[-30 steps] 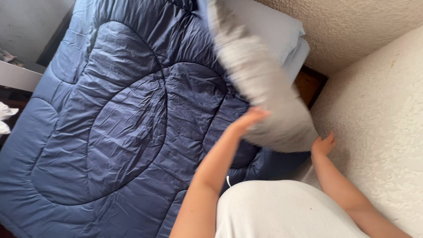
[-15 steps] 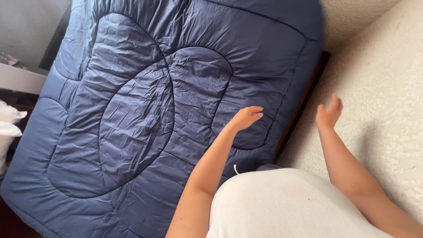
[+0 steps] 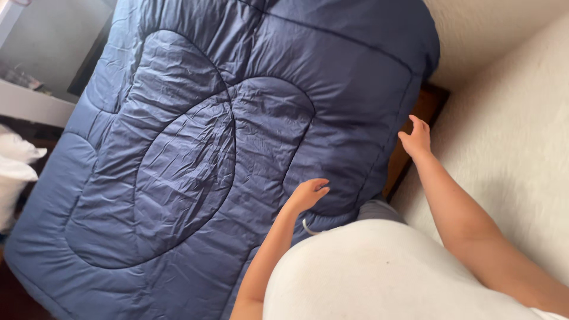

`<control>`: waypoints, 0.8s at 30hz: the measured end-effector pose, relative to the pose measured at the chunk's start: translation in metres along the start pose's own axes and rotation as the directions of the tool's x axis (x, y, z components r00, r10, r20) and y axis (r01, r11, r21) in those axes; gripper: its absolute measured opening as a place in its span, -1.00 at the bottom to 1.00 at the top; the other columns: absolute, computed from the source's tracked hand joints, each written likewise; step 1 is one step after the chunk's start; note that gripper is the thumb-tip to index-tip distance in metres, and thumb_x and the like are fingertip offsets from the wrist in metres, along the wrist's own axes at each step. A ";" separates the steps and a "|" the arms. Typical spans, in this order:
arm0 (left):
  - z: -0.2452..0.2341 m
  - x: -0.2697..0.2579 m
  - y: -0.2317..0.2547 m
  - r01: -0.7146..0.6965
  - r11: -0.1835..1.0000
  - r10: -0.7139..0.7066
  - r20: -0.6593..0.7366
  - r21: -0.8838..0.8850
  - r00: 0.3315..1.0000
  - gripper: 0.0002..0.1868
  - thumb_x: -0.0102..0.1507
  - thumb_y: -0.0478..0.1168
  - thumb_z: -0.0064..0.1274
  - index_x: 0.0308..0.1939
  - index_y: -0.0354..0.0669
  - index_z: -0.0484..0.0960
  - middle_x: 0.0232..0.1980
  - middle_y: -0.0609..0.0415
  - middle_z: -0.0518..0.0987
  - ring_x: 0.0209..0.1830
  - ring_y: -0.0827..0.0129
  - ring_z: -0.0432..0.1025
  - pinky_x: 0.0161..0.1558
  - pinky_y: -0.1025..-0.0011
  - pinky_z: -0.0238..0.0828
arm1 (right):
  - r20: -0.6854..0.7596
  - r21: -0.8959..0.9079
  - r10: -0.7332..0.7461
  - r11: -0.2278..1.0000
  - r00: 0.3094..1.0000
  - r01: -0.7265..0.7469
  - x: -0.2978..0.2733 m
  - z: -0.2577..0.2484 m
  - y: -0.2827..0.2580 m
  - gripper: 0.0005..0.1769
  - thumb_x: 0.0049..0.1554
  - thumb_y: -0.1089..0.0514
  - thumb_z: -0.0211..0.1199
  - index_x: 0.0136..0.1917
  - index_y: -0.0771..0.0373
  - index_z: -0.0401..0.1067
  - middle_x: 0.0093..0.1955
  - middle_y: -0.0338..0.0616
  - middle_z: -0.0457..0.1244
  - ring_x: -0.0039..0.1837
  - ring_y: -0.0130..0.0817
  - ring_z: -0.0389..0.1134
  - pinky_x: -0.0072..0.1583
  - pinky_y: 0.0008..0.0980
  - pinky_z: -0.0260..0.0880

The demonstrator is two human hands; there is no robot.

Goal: The person spreads a blue comforter and a grey blanket over a bed, smooths the surfaces, and سپس places several pillows onto the bed near a wall.

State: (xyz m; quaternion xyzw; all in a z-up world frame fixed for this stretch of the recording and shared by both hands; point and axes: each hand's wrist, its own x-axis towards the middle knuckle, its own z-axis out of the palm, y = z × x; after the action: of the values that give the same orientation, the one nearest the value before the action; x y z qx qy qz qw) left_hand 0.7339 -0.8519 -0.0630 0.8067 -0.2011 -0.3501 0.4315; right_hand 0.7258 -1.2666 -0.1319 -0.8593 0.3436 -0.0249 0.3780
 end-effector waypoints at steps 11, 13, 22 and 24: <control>0.000 0.156 0.077 0.020 0.998 -0.040 -0.384 -0.057 0.922 -0.46 0.29 -0.10 0.11 0.31 -0.25 0.52 0.34 -0.19 0.53 0.37 0.02 0.41 0.34 0.23 0.31 | 0.106 -0.035 -0.633 0.768 0.767 0.639 0.246 -0.014 -0.076 -0.22 0.07 0.21 0.34 0.54 0.22 0.23 0.52 0.14 0.14 0.56 0.06 0.13 0.54 -0.09 0.14; 0.003 0.190 0.097 0.045 0.997 -0.070 -0.423 -0.069 0.903 -0.45 0.27 -0.09 0.13 0.31 -0.23 0.51 0.33 -0.18 0.51 0.37 0.03 0.38 0.34 0.22 0.28 | 0.131 -0.011 -0.701 0.706 0.701 0.708 0.295 -0.024 -0.104 -0.21 0.07 0.21 0.34 0.55 0.21 0.22 0.52 0.13 0.13 0.56 0.06 0.13 0.54 -0.09 0.14; -0.016 0.249 0.162 0.215 0.977 -0.196 -0.432 -0.003 0.880 -0.40 0.27 -0.06 0.13 0.38 -0.09 0.43 0.45 -0.06 0.39 0.39 0.05 0.33 0.32 0.21 0.28 | 0.255 -0.045 -0.617 0.761 0.744 0.647 0.374 -0.056 -0.134 -0.15 0.06 0.18 0.37 0.58 0.13 0.19 0.52 0.17 0.10 0.53 0.13 0.11 0.47 -0.04 0.13; -0.019 0.246 0.168 0.257 0.965 -0.212 -0.427 0.050 0.879 -0.38 0.26 -0.06 0.15 0.40 -0.07 0.42 0.46 -0.04 0.38 0.39 0.04 0.33 0.32 0.19 0.28 | 0.238 -0.049 -0.650 0.734 0.722 0.677 0.377 -0.055 -0.129 -0.13 0.04 0.19 0.38 0.58 0.13 0.18 0.51 0.15 0.12 0.53 0.11 0.13 0.51 -0.06 0.15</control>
State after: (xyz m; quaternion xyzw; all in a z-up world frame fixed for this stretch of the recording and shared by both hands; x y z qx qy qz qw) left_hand 0.9102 -1.0875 -0.0115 0.9029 -0.0229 -0.2077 0.3756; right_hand 1.0707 -1.4697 -0.0883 -0.9462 -0.0272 -0.0472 0.3191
